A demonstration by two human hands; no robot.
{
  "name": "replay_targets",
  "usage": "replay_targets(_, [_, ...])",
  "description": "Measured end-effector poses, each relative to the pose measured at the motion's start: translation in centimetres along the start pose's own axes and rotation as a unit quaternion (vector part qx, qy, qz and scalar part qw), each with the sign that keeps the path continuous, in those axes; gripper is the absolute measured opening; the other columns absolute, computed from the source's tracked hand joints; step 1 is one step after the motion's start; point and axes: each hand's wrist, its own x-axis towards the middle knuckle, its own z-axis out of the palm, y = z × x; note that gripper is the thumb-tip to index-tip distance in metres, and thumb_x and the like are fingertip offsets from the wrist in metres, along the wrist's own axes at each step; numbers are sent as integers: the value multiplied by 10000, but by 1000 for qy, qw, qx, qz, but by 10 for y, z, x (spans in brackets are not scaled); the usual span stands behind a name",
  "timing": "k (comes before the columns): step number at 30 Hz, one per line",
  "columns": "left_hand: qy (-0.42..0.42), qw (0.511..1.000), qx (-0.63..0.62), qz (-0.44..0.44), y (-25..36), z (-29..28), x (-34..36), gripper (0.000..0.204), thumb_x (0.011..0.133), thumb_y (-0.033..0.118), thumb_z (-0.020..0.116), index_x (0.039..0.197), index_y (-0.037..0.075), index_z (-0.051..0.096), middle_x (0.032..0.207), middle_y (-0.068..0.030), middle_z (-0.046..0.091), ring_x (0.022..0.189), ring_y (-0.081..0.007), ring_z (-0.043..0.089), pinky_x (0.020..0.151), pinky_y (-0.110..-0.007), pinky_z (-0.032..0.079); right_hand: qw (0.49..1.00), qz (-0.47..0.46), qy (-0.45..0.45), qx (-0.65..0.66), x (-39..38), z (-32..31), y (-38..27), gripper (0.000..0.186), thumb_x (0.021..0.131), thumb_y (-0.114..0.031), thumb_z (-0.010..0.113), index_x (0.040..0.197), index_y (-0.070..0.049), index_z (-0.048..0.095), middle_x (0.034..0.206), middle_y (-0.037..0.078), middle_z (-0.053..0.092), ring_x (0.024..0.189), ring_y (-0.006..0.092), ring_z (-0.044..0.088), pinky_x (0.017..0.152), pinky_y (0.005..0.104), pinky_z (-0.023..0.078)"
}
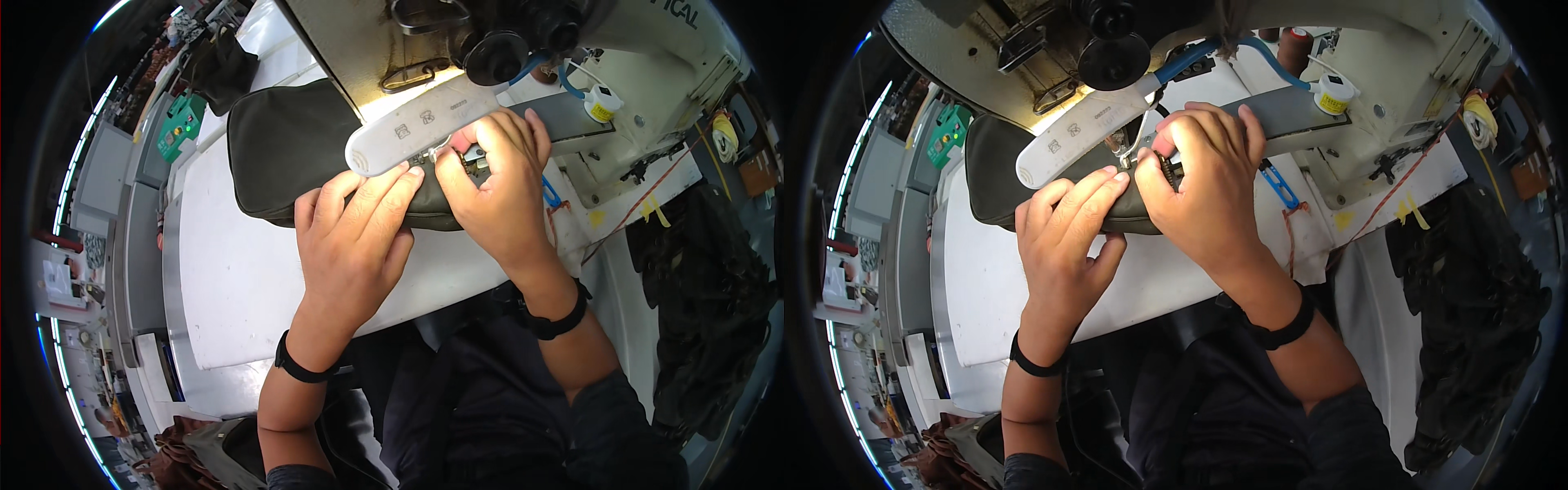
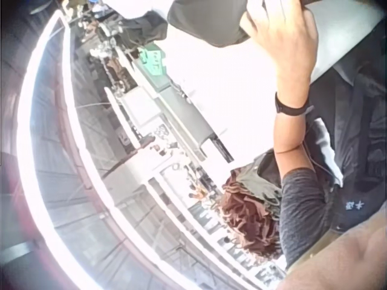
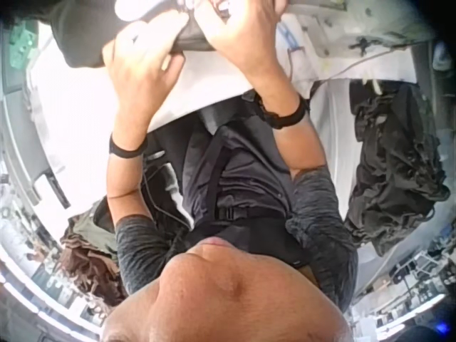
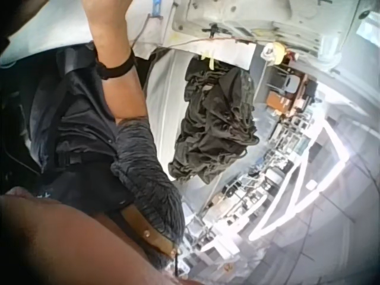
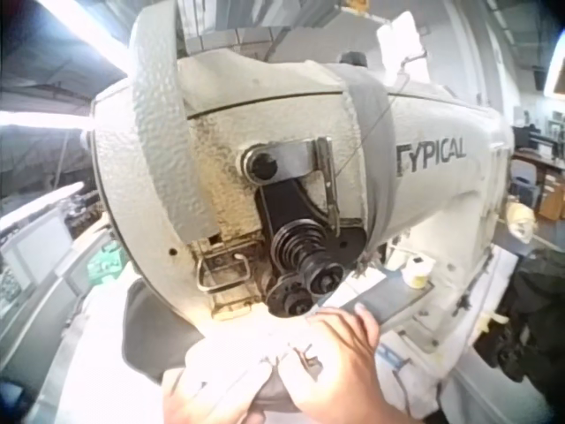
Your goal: The person sews a dark green bag using an industrial sewing machine. They align the bag's zipper and handle under the needle, guide the fabric through the machine to stitch the seams, and trim excess thread with scissors. The person repeats this process for different sections of the bag, including the handle attachment and zipper reinforcement.
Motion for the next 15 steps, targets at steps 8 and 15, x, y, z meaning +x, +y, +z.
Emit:
replay_targets(8, [9,1000,-5,-10,0,0,4,588,709,31,800,1283,156,773,1294,42,763,1067,-220,621,958,-361,441,1000,-1,6,3,3,4,1,135,887,-136,750,919,-89,628,1047,86,704,1184,305,638,1216,560,274])
replay_targets(15, [1,1000,18,-20,4,-1,0,606,716,35,796,1309,156,763,1328,41,749,1100,-228,615,1007,-371,430,1000,0,7,9,2,3,1,134,892,-141,748,930,-93,628,1047,80,703,1147,295,642,1221,543,282])
